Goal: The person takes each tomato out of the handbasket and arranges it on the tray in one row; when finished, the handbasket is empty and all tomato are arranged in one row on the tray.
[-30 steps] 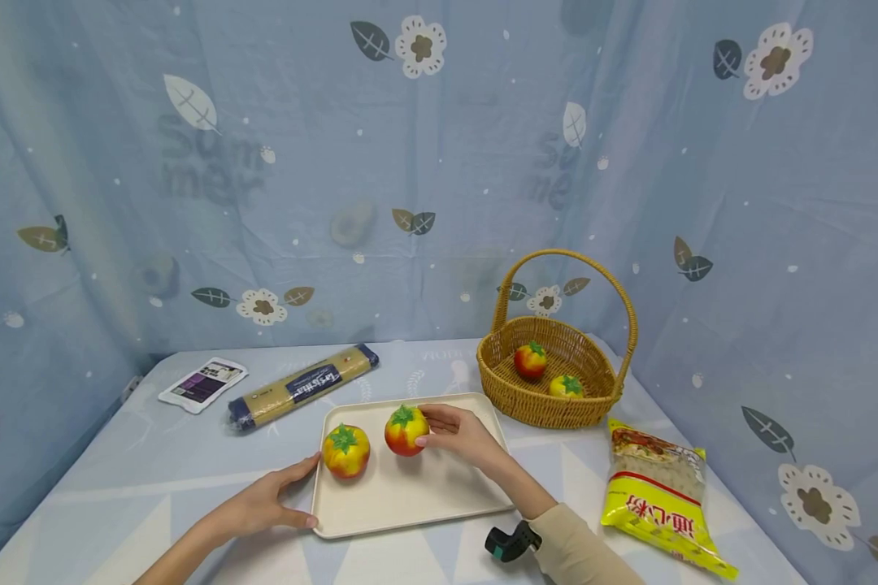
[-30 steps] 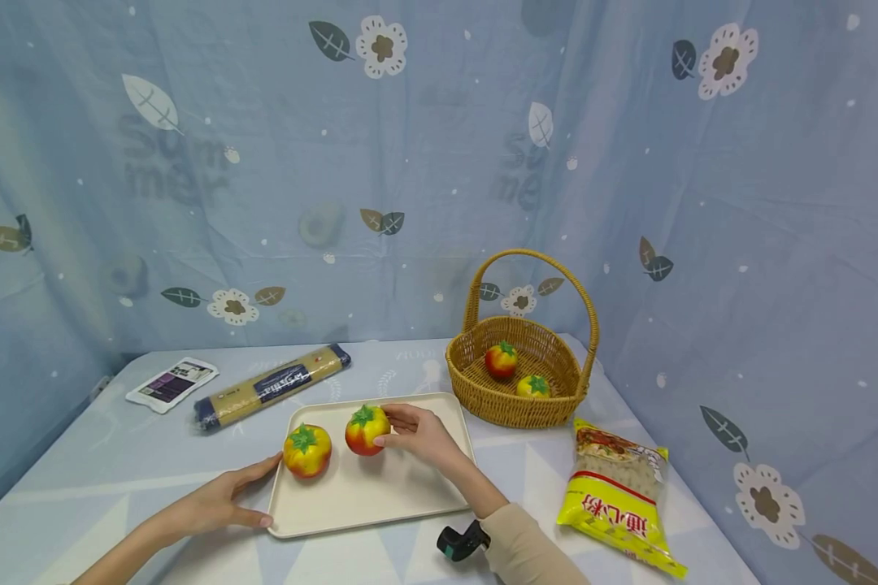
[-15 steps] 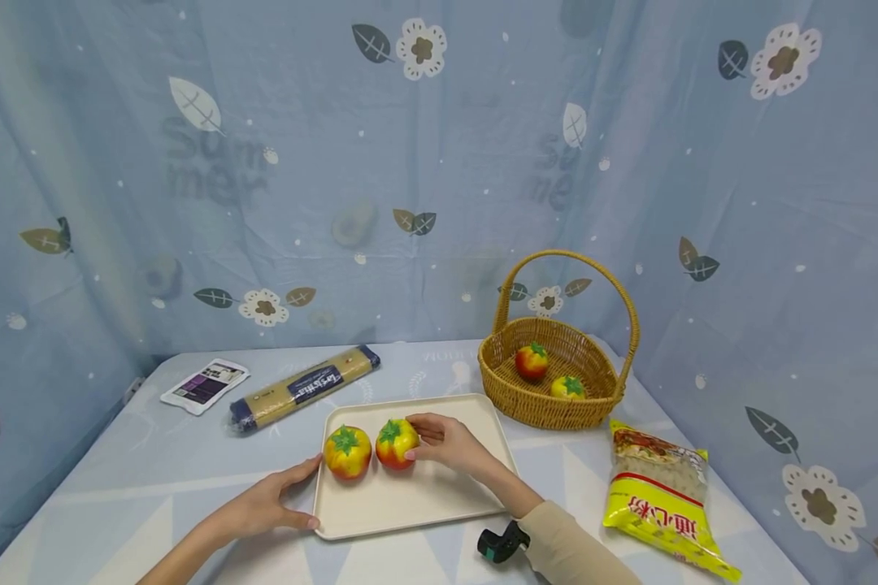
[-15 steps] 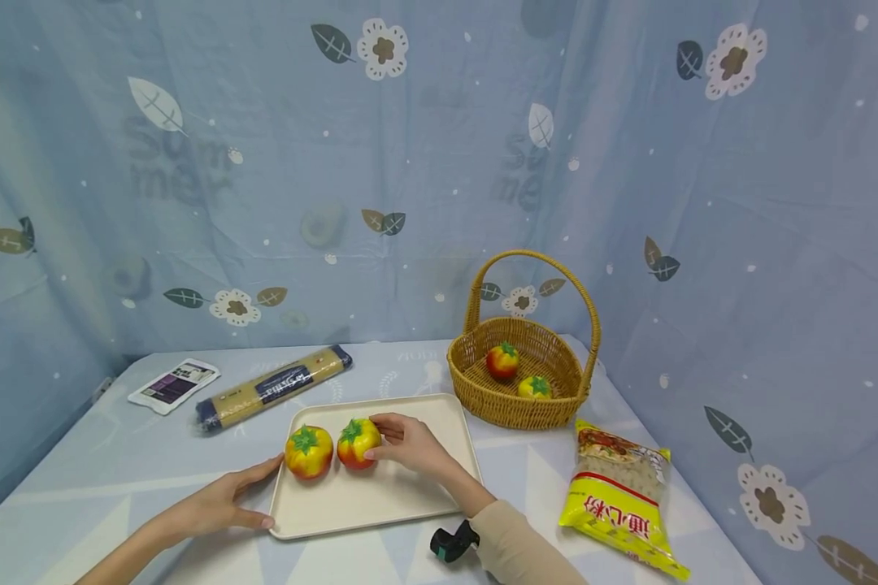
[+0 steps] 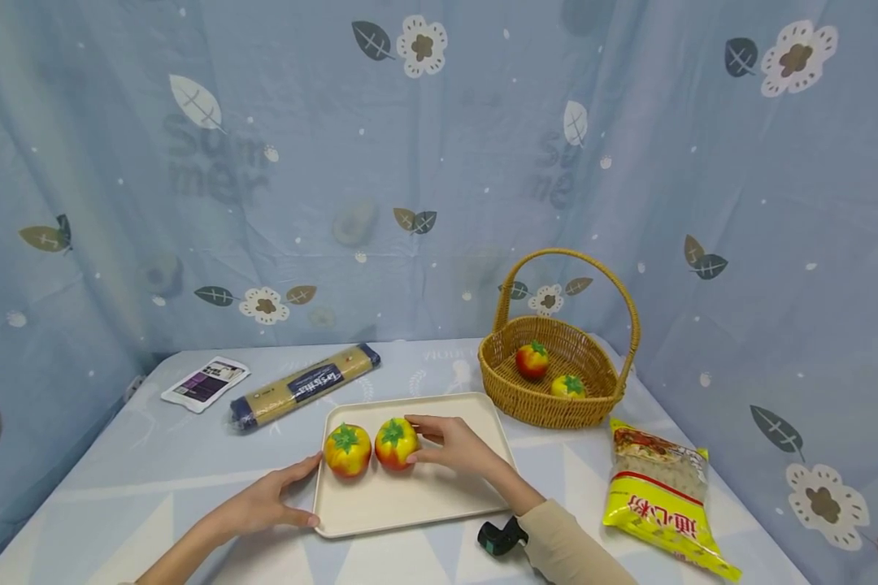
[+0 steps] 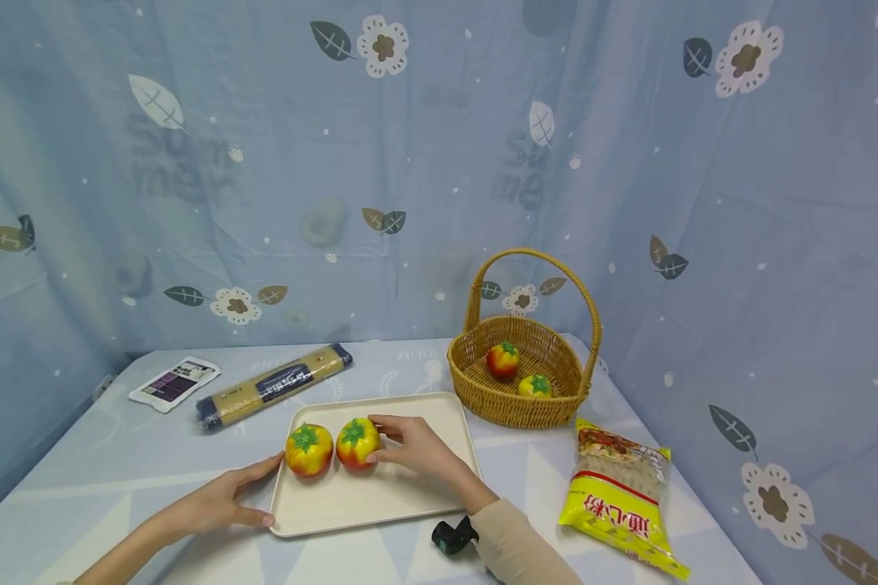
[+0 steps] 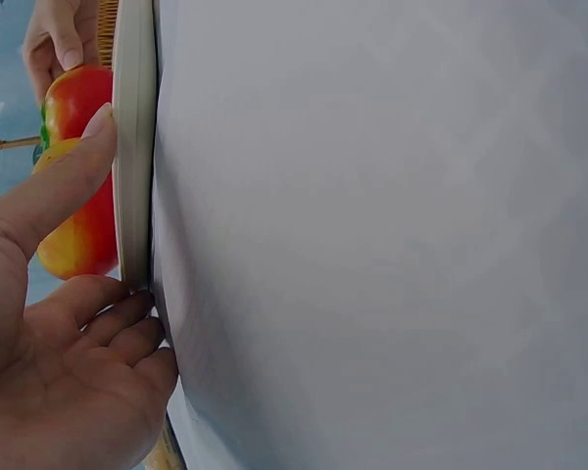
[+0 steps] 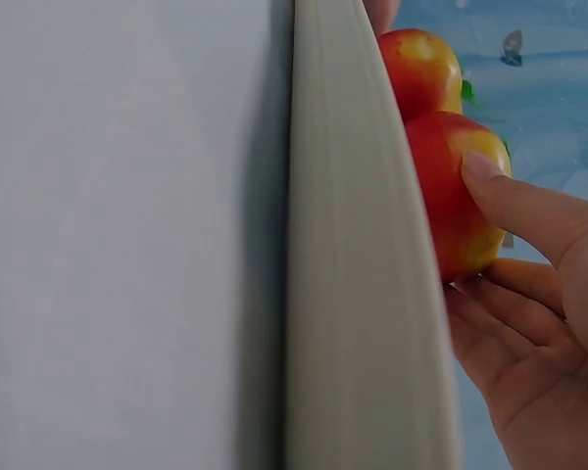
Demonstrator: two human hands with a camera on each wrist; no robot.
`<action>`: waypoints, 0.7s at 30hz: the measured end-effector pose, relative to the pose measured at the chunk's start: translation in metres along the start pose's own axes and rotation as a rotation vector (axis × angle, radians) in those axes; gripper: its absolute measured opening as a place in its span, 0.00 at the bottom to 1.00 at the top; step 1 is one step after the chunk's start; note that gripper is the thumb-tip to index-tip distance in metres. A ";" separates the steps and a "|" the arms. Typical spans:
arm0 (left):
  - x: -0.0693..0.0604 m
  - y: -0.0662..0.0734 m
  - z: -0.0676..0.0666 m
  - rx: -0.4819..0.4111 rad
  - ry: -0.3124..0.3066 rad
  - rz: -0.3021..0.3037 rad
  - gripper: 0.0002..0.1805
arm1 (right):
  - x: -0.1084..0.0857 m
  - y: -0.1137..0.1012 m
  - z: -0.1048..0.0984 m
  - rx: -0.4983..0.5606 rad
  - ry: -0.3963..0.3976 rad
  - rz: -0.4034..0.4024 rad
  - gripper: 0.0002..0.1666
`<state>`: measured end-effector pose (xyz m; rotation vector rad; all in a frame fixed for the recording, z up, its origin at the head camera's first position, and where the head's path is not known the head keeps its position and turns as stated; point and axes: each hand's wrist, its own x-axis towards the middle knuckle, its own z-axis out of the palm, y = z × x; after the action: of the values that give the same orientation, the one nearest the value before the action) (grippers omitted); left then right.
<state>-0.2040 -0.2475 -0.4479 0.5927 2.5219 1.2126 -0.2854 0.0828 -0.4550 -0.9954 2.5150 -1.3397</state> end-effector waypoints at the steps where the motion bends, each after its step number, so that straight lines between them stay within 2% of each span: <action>1: 0.000 0.000 0.000 0.001 0.000 0.005 0.54 | 0.000 0.000 0.001 0.007 -0.002 0.002 0.38; 9: 0.001 -0.002 0.000 0.011 -0.001 -0.006 0.54 | 0.001 0.002 0.005 0.066 -0.006 -0.002 0.38; 14: 0.001 -0.003 0.000 0.000 0.000 -0.002 0.54 | 0.000 0.000 0.006 0.054 -0.008 0.009 0.40; 21: 0.002 -0.004 -0.001 -0.002 0.005 0.004 0.55 | 0.001 -0.002 0.002 0.011 -0.014 -0.014 0.42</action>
<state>-0.2074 -0.2497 -0.4507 0.5947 2.5247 1.2192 -0.2843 0.0800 -0.4550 -1.0181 2.4929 -1.3443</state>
